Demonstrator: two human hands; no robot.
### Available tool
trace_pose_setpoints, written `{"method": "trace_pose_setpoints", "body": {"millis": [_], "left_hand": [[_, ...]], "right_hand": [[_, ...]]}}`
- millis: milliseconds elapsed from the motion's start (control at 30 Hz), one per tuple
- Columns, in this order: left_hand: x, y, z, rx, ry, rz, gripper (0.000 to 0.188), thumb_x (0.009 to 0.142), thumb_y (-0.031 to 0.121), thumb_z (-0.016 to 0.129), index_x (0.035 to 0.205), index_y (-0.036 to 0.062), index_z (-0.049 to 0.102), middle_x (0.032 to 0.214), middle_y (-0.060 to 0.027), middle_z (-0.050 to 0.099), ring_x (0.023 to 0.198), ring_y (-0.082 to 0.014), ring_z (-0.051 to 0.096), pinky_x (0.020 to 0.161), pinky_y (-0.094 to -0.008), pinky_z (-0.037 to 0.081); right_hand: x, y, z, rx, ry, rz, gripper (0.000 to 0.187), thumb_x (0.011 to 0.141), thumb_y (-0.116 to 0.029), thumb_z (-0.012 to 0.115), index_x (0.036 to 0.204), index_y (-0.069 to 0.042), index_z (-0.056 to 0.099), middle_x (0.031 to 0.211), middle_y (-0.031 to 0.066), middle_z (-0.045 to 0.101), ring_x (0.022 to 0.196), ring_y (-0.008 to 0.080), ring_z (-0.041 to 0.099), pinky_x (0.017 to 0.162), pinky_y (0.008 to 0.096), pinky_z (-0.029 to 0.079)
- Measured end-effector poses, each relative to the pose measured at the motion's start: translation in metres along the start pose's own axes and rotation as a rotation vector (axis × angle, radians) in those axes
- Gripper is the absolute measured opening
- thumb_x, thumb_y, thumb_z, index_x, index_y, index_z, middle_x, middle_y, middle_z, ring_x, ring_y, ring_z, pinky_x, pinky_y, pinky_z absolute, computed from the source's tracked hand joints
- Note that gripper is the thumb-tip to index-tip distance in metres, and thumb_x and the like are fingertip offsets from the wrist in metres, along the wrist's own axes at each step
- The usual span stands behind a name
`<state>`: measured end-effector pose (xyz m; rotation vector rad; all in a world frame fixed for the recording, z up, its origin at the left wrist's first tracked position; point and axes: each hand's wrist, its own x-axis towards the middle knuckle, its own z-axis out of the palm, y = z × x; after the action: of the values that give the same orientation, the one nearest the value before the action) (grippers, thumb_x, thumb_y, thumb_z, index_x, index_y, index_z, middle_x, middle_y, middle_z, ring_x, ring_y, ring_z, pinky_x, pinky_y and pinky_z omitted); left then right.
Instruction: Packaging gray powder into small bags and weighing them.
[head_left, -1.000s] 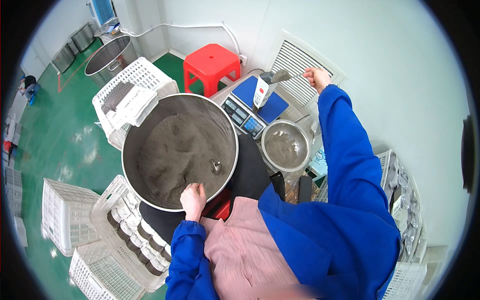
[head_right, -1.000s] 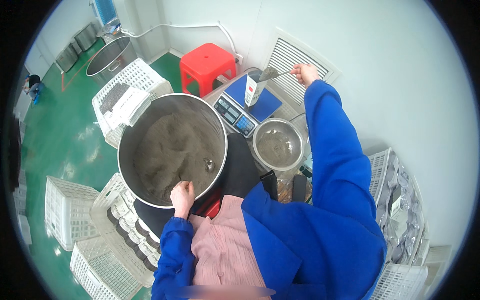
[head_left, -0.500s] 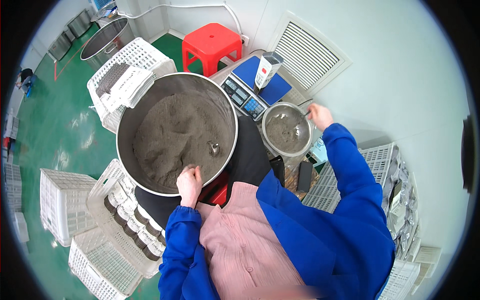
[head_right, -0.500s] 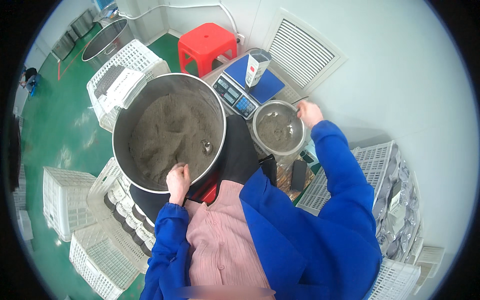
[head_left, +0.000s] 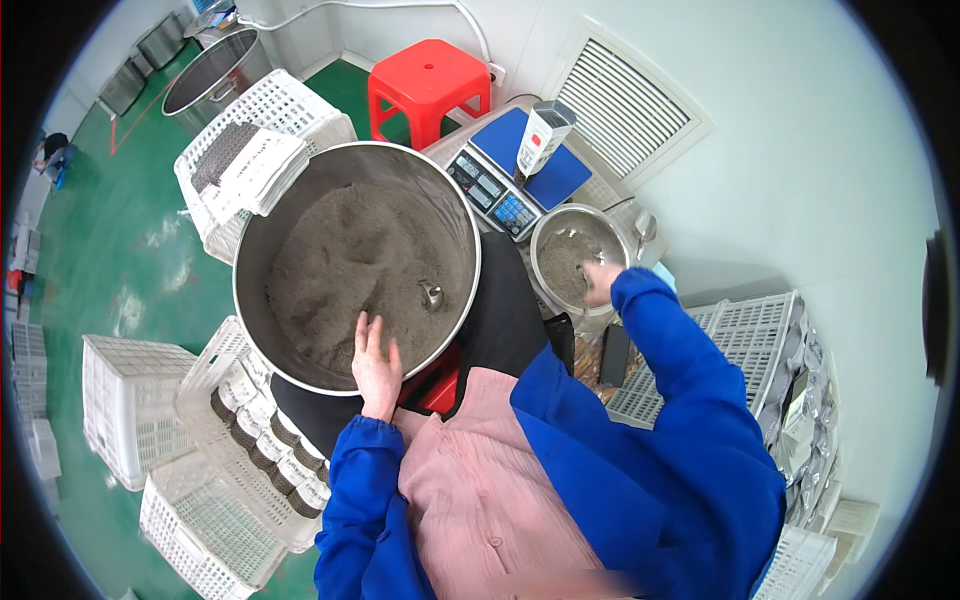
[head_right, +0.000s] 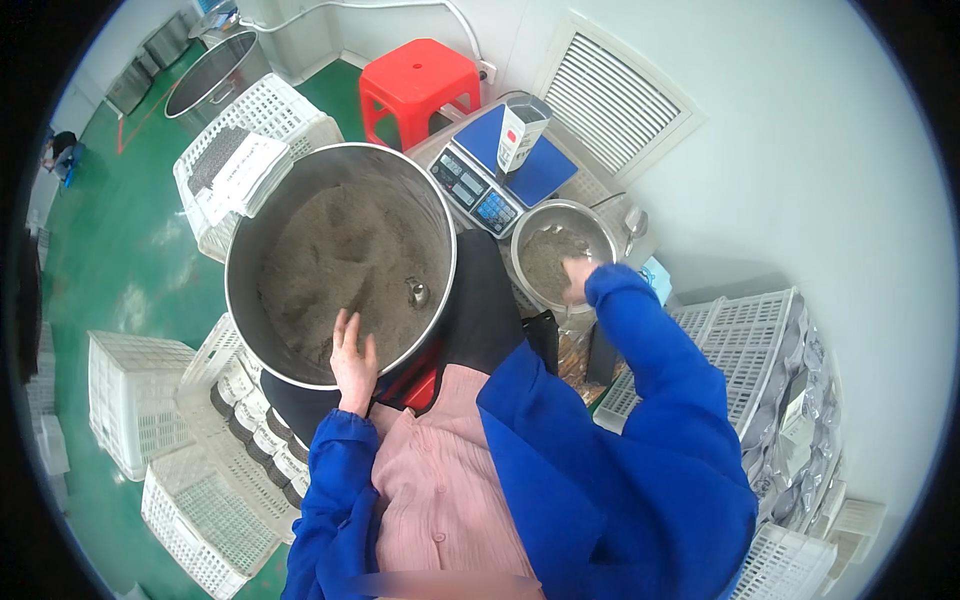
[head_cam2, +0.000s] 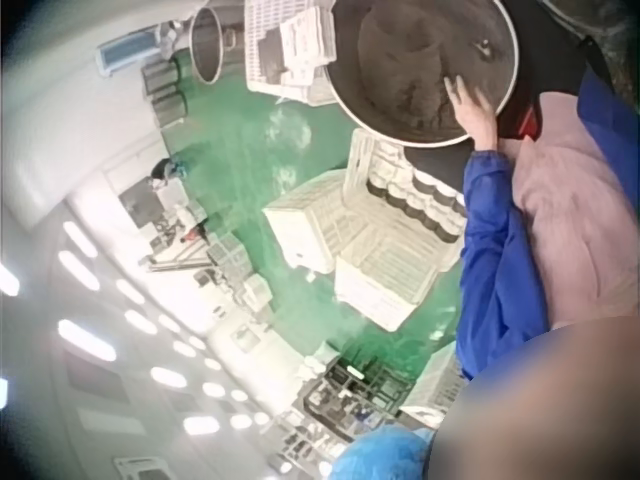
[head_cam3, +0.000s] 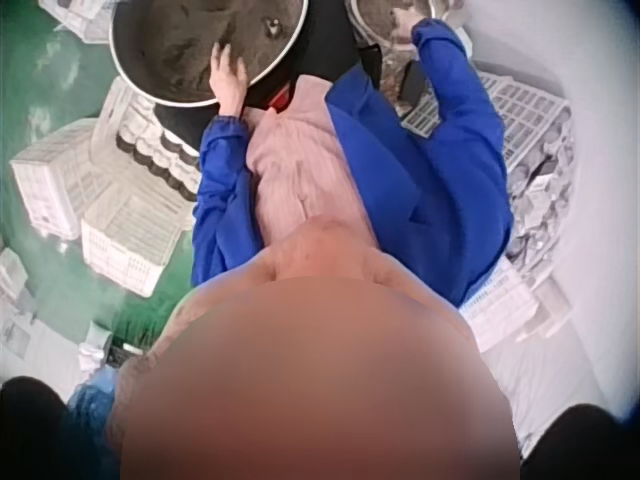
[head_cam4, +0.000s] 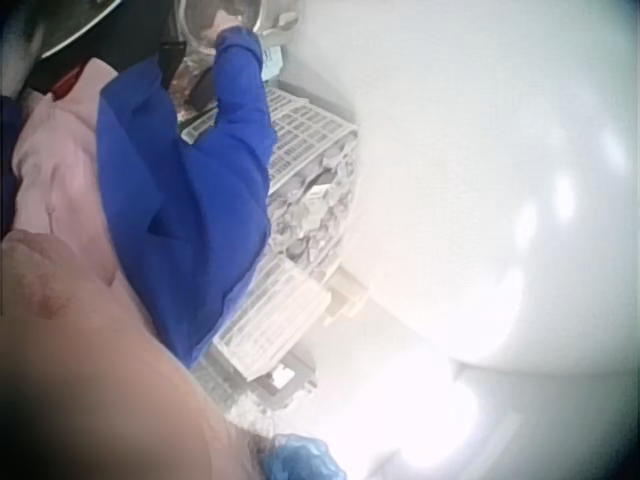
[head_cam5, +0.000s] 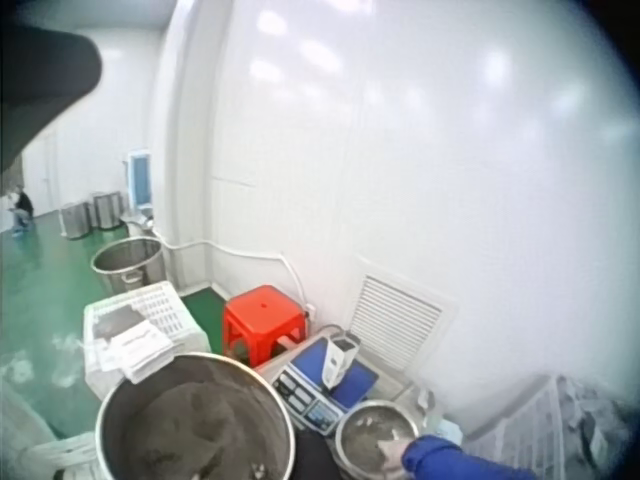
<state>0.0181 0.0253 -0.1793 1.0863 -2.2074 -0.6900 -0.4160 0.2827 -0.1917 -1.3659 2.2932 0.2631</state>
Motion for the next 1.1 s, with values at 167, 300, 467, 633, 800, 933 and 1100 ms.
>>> {"method": "trace_pose_setpoints", "body": {"millis": [167,300,467,633,800,933,1100], "left_hand": [[-0.005,-0.018,0.003,0.059,-0.118,0.007,0.017,0.09,0.01,0.068,0.104,0.002,0.074,0.133,-0.0173,0.066,0.11,-0.0355,0.069,0.093,-0.0434,0.056],[-0.006,-0.011,0.005,0.092,-0.121,-0.034,0.018,0.089,0.012,0.068,0.103,0.002,0.075,0.131,-0.0174,0.067,0.108,-0.0363,0.07,0.092,-0.044,0.057],[-0.006,-0.007,0.002,0.1,-0.148,-0.08,0.017,0.09,0.013,0.069,0.101,0.0023,0.075,0.127,-0.0166,0.069,0.104,-0.0361,0.071,0.09,-0.0438,0.057],[0.003,-0.021,0.009,-0.169,-0.127,-0.006,0.014,0.09,0.008,0.069,0.098,-0.0003,0.075,0.118,-0.0188,0.072,0.097,-0.0356,0.072,0.084,-0.0403,0.058],[0.064,0.071,-0.011,-0.568,-0.312,0.162,0.035,0.092,0.007,0.069,0.126,-0.0009,0.065,0.137,-0.0151,0.062,0.077,-0.0148,0.068,0.069,-0.0279,0.055],[0.083,0.135,-0.016,-0.811,-0.737,0.129,0.04,0.096,-0.002,0.054,0.135,-0.0011,0.059,0.125,-0.0123,0.066,0.082,-0.0132,0.066,0.076,-0.0282,0.054],[0.069,0.139,-0.011,-0.744,-0.779,0.254,0.036,0.094,-0.003,0.053,0.129,-0.0035,0.063,0.112,-0.0117,0.068,0.08,-0.013,0.065,0.074,-0.028,0.053]], "right_hand": [[0.065,-0.078,-0.155,0.292,0.517,0.289,0.058,0.094,-0.062,0.058,0.113,-0.008,0.071,0.104,0.0163,0.076,0.102,0.0369,0.071,0.089,0.0472,0.055],[0.114,-0.097,-0.197,0.147,0.619,0.392,0.059,0.096,-0.063,0.054,0.099,-0.008,0.074,0.097,0.0235,0.074,0.095,0.0425,0.071,0.084,0.0537,0.055],[0.114,-0.092,-0.201,0.084,0.664,0.232,0.041,0.1,-0.041,0.05,0.098,-0.008,0.075,0.096,0.0218,0.074,0.092,0.0433,0.071,0.083,0.0544,0.055],[-0.014,-0.103,-0.258,0.035,0.587,-0.254,0.026,0.096,-0.03,0.06,0.099,-0.009,0.075,0.09,0.0187,0.072,0.083,0.0397,0.07,0.074,0.0501,0.055],[-0.101,-0.134,-0.228,0.46,0.365,-0.561,0.015,0.091,-0.017,0.065,0.1,-0.009,0.075,0.081,0.0163,0.069,0.078,0.0373,0.068,0.069,0.0468,0.053],[-0.11,-0.143,-0.163,0.171,0.325,-0.54,0.012,0.091,-0.017,0.064,0.094,-0.008,0.072,0.083,0.0158,0.069,0.08,0.0371,0.068,0.07,0.0464,0.053],[-0.12,-0.145,-0.155,0.29,0.364,-0.5,0.013,0.092,-0.017,0.064,0.093,-0.007,0.072,0.083,0.0155,0.069,0.081,0.0382,0.067,0.07,0.047,0.053]]}}
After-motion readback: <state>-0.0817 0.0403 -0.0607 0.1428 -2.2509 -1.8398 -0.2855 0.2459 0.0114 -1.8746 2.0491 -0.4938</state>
